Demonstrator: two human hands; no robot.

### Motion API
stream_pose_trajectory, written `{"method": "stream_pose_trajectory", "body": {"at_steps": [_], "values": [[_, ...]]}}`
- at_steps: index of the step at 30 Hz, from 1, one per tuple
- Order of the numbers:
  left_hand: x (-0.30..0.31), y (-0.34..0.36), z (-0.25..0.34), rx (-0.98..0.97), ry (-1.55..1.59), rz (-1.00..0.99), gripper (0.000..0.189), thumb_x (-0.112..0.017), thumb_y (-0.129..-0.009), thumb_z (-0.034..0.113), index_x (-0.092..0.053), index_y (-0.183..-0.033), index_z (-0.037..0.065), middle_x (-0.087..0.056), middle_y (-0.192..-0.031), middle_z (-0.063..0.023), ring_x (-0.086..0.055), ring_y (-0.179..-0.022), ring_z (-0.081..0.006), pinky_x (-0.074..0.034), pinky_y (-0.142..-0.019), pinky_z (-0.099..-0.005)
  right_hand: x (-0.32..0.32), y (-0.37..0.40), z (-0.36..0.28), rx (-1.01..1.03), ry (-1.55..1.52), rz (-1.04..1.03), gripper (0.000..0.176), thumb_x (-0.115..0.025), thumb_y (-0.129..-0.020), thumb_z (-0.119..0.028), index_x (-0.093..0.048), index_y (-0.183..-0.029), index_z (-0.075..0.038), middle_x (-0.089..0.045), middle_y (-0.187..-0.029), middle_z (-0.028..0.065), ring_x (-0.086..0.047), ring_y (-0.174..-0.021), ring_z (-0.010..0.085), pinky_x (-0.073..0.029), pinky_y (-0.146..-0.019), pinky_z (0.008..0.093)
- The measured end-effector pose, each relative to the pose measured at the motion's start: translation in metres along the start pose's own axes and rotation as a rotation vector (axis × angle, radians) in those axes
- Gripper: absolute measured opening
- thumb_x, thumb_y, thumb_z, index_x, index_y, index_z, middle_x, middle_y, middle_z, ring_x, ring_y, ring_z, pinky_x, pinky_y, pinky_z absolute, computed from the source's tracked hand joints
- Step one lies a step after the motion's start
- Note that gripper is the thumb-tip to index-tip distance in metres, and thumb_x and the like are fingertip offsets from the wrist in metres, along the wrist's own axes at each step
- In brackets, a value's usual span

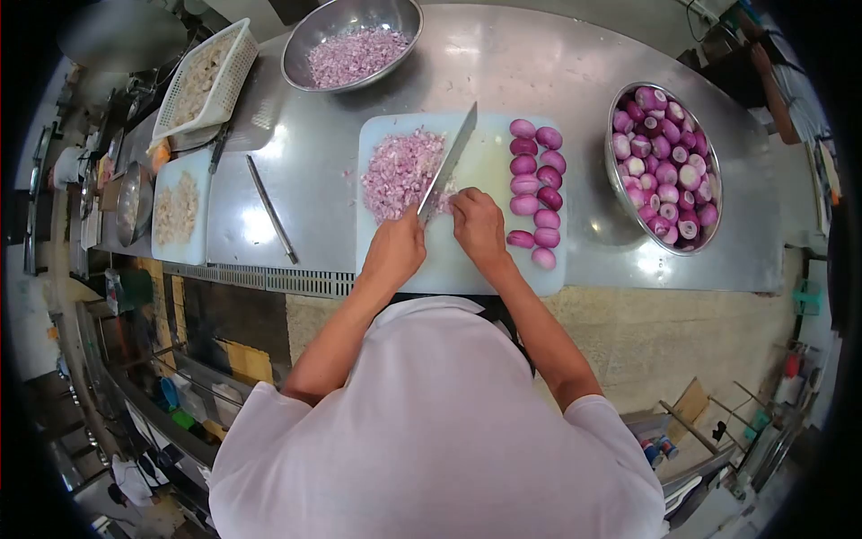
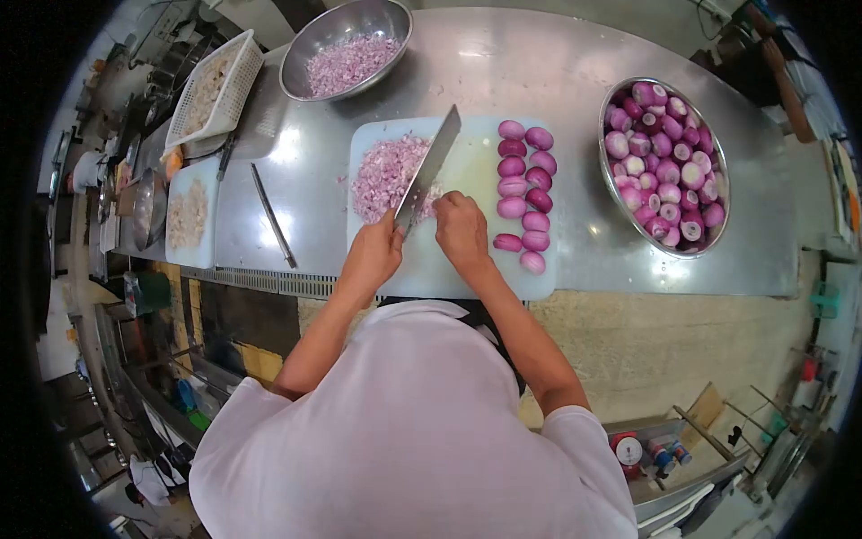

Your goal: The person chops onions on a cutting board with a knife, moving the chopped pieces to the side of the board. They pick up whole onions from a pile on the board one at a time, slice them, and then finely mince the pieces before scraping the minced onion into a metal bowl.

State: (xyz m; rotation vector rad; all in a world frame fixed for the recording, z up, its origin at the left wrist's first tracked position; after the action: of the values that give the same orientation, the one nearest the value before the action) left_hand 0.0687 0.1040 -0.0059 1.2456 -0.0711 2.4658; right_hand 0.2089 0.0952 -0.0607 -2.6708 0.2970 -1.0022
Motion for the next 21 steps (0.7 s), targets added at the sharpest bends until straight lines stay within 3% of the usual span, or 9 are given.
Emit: {"method": "stream_pose_trajectory", "body": {"at_steps": [2, 13, 16, 19, 21], "values": [[-0.017, -0.001, -0.020, 0.002, -0.046, 0.022, 0.020, -0.055, -0.088, 0.003, -0.059, -0.103, -0.009, -0.061, -0.071, -0.0310, -0.062, -0.070, -0.0485, -0.048, -0.065, -0.0560, -0.001, 0.002, 0.000, -0.044, 0.015, -0.008, 0.008, -0.059, -0.078, 0.004, -0.066, -0.081, 0.000, -0.062, -0.085, 0.0174, -0.062, -0.081, 0.0369, -0.050, -0.073, 0.0464], [-0.007, -0.001, 0.005, -0.046, -0.018, -0.004, 0.015, -0.053, -0.088, 0.004, -0.058, -0.097, -0.007, -0.061, -0.074, -0.0323, -0.061, -0.075, -0.0502, -0.047, -0.066, -0.0569, -0.005, -0.008, 0.008, -0.062, -0.068, -0.031, 0.008, -0.060, -0.078, 0.004, -0.066, -0.082, 0.001, -0.061, -0.083, 0.0202, -0.062, -0.079, 0.0414, -0.050, -0.072, 0.0479], [-0.003, 0.005, 0.003, 0.021, 0.022, 0.013, 0.014, -0.053, -0.089, 0.005, -0.057, -0.095, -0.007, -0.061, -0.074, -0.0325, -0.062, -0.075, -0.0501, -0.047, -0.067, -0.0569, -0.003, -0.009, 0.004, -0.032, -0.091, 0.012, 0.007, -0.061, -0.077, 0.004, -0.066, -0.081, 0.002, -0.061, -0.082, 0.0204, -0.061, -0.079, 0.0417, -0.050, -0.072, 0.0479], [-0.012, -0.007, 0.006, -0.052, 0.029, 0.026, 0.015, -0.054, -0.089, 0.005, -0.057, -0.097, -0.007, -0.061, -0.074, -0.0328, -0.062, -0.074, -0.0496, -0.047, -0.067, -0.0574, -0.003, -0.009, 0.002, -0.045, -0.077, -0.011, 0.007, -0.061, -0.077, 0.005, -0.066, -0.080, 0.002, -0.061, -0.082, 0.0206, -0.061, -0.079, 0.0417, -0.050, -0.072, 0.0477], [-0.005, 0.005, 0.006, 0.029, 0.036, 0.007, 0.014, -0.055, -0.088, 0.005, -0.057, -0.095, -0.007, -0.061, -0.074, -0.0332, -0.062, -0.075, -0.0495, -0.047, -0.068, -0.0578, -0.003, -0.007, 0.004, -0.042, -0.083, -0.013, 0.007, -0.060, -0.077, 0.006, -0.066, -0.080, 0.002, -0.061, -0.082, 0.0205, -0.061, -0.079, 0.0415, -0.050, -0.072, 0.0478]]}}
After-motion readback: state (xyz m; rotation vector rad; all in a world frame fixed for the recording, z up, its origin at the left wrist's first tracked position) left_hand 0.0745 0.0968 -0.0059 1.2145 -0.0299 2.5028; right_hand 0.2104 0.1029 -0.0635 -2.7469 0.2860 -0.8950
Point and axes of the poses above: each hand's wrist, its own y-axis away from the middle knuckle, its own x-axis out of the back of the hand, z = x × y, the point moved 7 cm from there along -y, towards the middle knuckle
